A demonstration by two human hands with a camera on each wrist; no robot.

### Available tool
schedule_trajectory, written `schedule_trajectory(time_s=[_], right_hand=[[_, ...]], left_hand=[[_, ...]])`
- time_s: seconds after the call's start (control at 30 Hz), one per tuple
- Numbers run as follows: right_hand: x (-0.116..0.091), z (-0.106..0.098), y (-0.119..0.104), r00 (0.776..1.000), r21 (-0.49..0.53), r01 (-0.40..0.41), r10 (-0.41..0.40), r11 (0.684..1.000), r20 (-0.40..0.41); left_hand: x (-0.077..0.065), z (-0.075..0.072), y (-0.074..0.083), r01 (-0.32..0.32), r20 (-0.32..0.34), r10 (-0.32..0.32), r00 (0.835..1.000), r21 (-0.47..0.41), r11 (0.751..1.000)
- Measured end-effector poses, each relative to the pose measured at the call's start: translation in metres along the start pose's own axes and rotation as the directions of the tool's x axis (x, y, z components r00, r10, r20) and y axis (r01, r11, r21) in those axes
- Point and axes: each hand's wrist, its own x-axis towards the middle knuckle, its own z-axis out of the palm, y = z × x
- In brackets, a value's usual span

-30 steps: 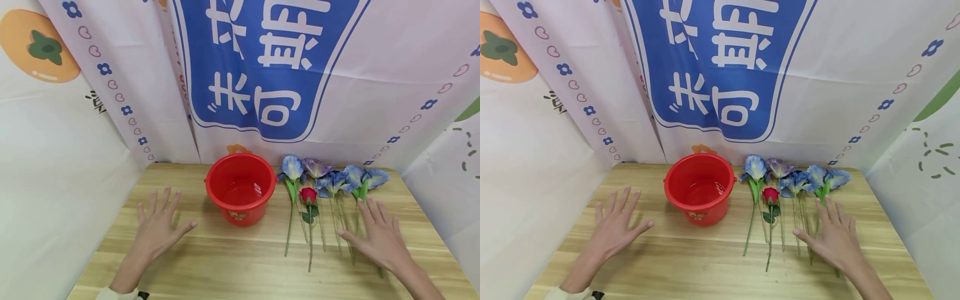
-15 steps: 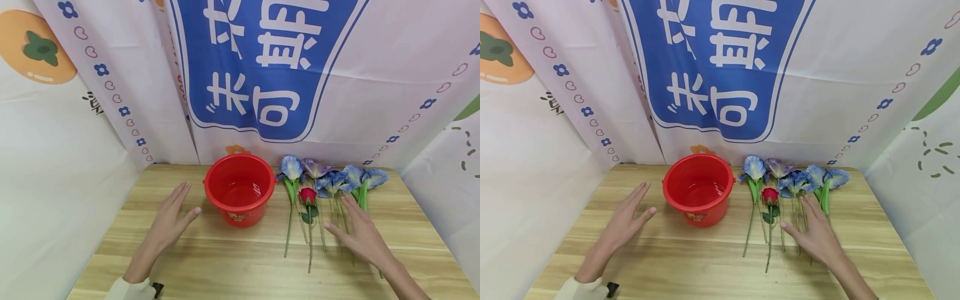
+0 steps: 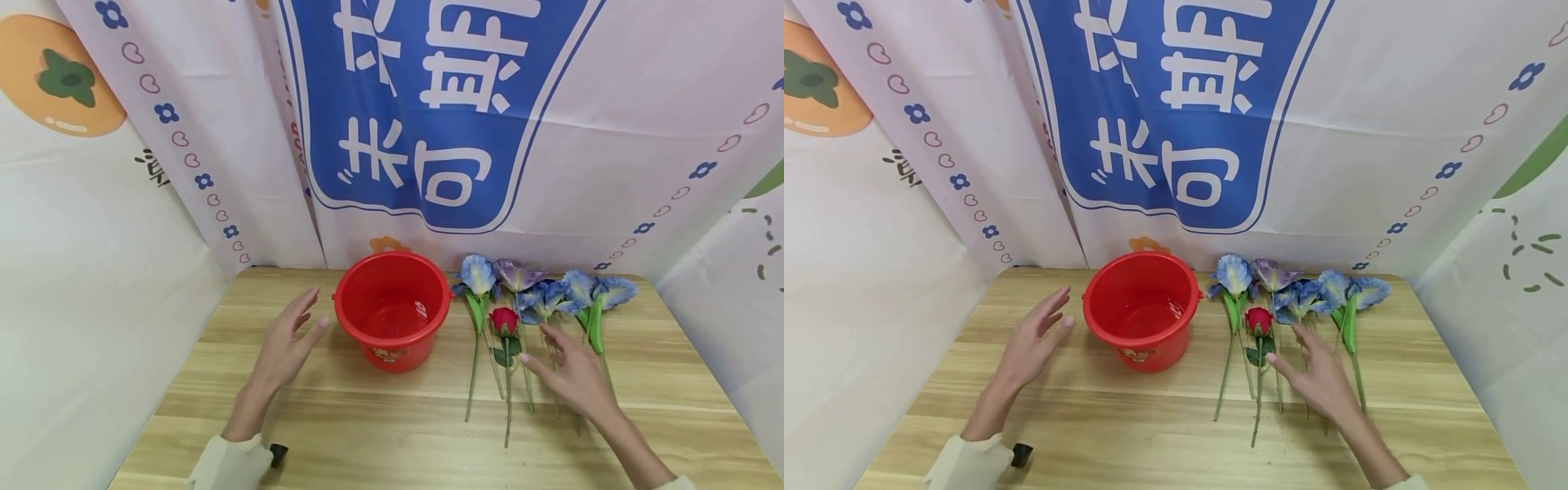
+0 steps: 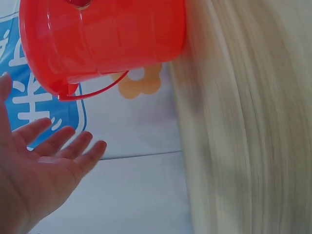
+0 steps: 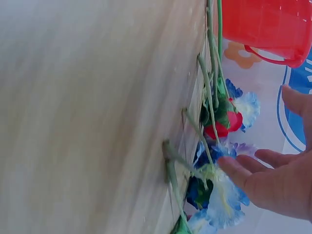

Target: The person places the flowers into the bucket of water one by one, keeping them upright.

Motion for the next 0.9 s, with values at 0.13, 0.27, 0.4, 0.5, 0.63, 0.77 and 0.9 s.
schedule_trajectory(time_s=[0.13, 0.27, 0.4, 0.5, 0.63, 0.77, 0.9], right_hand=[[0.003, 0.003, -0.003, 0.999, 0.138, -0.037, 0.036, 0.990, 0.014], [0.005, 0.007, -0.004, 0.996, 0.219, -0.082, 0.075, 0.972, 0.039], [0.009, 0.013, -0.003, 0.991, 0.286, -0.124, 0.107, 0.950, 0.076], [0.012, 0.018, -0.002, 0.984, 0.337, -0.169, 0.141, 0.926, 0.106], [0.017, 0.024, -0.003, 0.967, 0.450, -0.251, 0.199, 0.857, 0.160], [0.023, 0.027, -0.001, 0.951, 0.503, -0.305, 0.236, 0.809, 0.198], [0.026, 0.028, 0.001, 0.937, 0.493, -0.346, 0.271, 0.798, 0.219]], left_hand=[[0.008, 0.004, -0.001, 0.016, -0.028, -0.019, 0.999, -0.128, 0.992], [0.013, 0.010, -0.001, 0.044, -0.041, -0.056, 0.998, -0.250, 0.967], [0.017, 0.015, -0.001, 0.074, -0.032, -0.092, 0.995, -0.363, 0.929], [0.021, 0.019, -0.003, 0.091, -0.018, -0.109, 0.994, -0.430, 0.898], [0.023, 0.023, -0.004, 0.107, 0.007, -0.119, 0.993, -0.493, 0.864], [0.024, 0.026, -0.005, 0.121, 0.017, -0.130, 0.991, -0.511, 0.851], [0.025, 0.028, -0.005, 0.126, 0.024, -0.133, 0.991, -0.510, 0.851]])
